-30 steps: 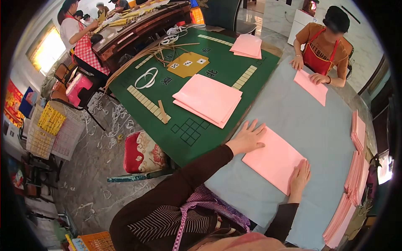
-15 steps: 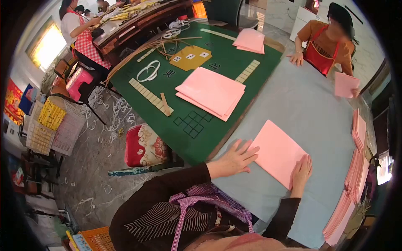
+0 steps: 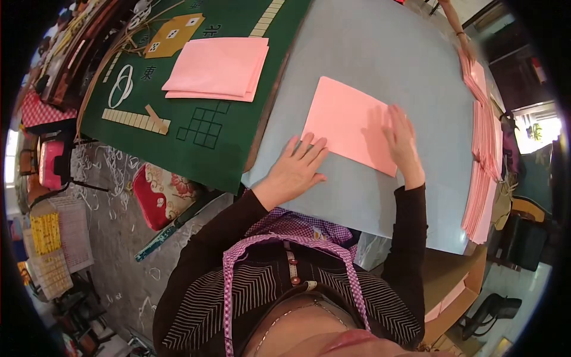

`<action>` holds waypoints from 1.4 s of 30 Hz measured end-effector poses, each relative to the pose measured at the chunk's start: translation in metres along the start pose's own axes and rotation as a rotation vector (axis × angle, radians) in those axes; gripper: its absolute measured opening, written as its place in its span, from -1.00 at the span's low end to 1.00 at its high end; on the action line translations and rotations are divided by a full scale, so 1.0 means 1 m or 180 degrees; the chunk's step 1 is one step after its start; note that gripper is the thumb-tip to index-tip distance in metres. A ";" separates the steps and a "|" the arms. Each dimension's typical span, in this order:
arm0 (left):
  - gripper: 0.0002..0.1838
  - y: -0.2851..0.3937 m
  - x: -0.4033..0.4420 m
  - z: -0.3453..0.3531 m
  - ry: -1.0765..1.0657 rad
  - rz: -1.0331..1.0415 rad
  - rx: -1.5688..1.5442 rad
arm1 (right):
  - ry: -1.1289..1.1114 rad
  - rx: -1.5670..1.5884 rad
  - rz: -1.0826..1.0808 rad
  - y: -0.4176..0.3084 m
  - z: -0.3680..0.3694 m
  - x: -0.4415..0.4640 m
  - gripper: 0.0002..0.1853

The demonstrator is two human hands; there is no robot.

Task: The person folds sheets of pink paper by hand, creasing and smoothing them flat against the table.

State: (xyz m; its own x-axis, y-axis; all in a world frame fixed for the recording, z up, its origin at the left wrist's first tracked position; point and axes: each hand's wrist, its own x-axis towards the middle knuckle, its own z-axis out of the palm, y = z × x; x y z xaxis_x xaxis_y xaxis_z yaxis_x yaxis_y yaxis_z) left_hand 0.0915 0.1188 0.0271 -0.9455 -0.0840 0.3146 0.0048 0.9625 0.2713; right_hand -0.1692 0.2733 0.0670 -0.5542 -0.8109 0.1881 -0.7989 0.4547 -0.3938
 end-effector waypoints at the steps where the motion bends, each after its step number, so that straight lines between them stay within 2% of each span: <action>1: -0.31 0.000 0.000 0.000 -0.0015 0.0019 -0.0013 | -0.0519 0.0760 -0.0184 -0.017 -0.004 0.005 -0.47; 3: -0.32 0.000 0.000 0.000 0.0009 0.0023 0.0065 | -0.0862 0.0044 -0.1149 -0.047 0.006 0.010 -0.44; 5: -0.32 0.000 0.000 0.001 -0.0025 0.0013 0.0028 | -0.1077 -0.0119 -0.1747 -0.080 0.016 0.017 -0.43; 6: -0.32 -0.001 0.000 0.001 -0.0052 -0.0007 -0.0002 | -0.1068 -0.0110 -0.1739 -0.088 0.023 0.022 -0.43; 8: -0.32 -0.001 0.000 0.001 -0.0106 -0.0010 0.0073 | -0.1273 -0.0197 -0.2280 -0.094 0.041 0.031 -0.42; 12: -0.33 -0.001 0.001 0.002 -0.0182 -0.0073 -0.0047 | -0.1283 -0.0202 -0.2368 -0.091 0.059 0.044 -0.41; 14: -0.33 -0.002 0.001 0.001 -0.0149 -0.0034 -0.0018 | -0.0983 -0.0426 -0.2433 -0.087 0.059 0.050 -0.40; 18: -0.33 0.000 0.003 0.000 -0.0105 -0.0010 0.0066 | -0.0840 -0.0348 -0.2139 -0.070 0.067 0.067 -0.40; 21: -0.31 0.000 0.004 -0.001 -0.0286 -0.0077 0.0064 | -0.0414 -0.0279 -0.2087 -0.045 0.083 0.085 -0.40; 24: -0.30 0.002 0.006 0.000 -0.0288 -0.0032 0.0242 | -0.0345 -0.0399 -0.1627 -0.031 0.081 0.095 -0.40; 28: -0.29 0.003 0.006 0.003 -0.0329 -0.0031 0.0331 | -0.0256 -0.0546 -0.1295 -0.043 0.057 0.076 -0.39; 30: -0.28 0.004 0.006 0.003 -0.0398 -0.0055 0.0290 | -0.1034 -0.0316 -0.1566 -0.067 0.034 0.050 -0.37; 34: -0.28 0.005 0.007 0.004 -0.0496 -0.0136 0.0188 | -0.0543 -0.0174 -0.1972 -0.038 0.053 0.015 -0.34; 38: -0.28 0.003 0.006 0.005 -0.0551 -0.0221 0.0139 | -0.0780 -0.0234 -0.1107 -0.008 0.029 0.015 -0.32; 42: -0.29 0.003 0.005 -0.002 -0.0424 -0.0140 0.0061 | -0.0541 -0.0452 -0.0061 0.031 0.019 0.011 -0.32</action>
State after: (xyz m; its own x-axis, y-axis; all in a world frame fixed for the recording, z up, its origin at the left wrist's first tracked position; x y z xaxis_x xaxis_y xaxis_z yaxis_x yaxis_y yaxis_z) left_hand 0.0871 0.1210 0.0312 -0.9795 -0.0923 0.1788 -0.0426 0.9635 0.2644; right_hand -0.1956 0.2713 0.0397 -0.5009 -0.8648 0.0352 -0.8404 0.4762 -0.2587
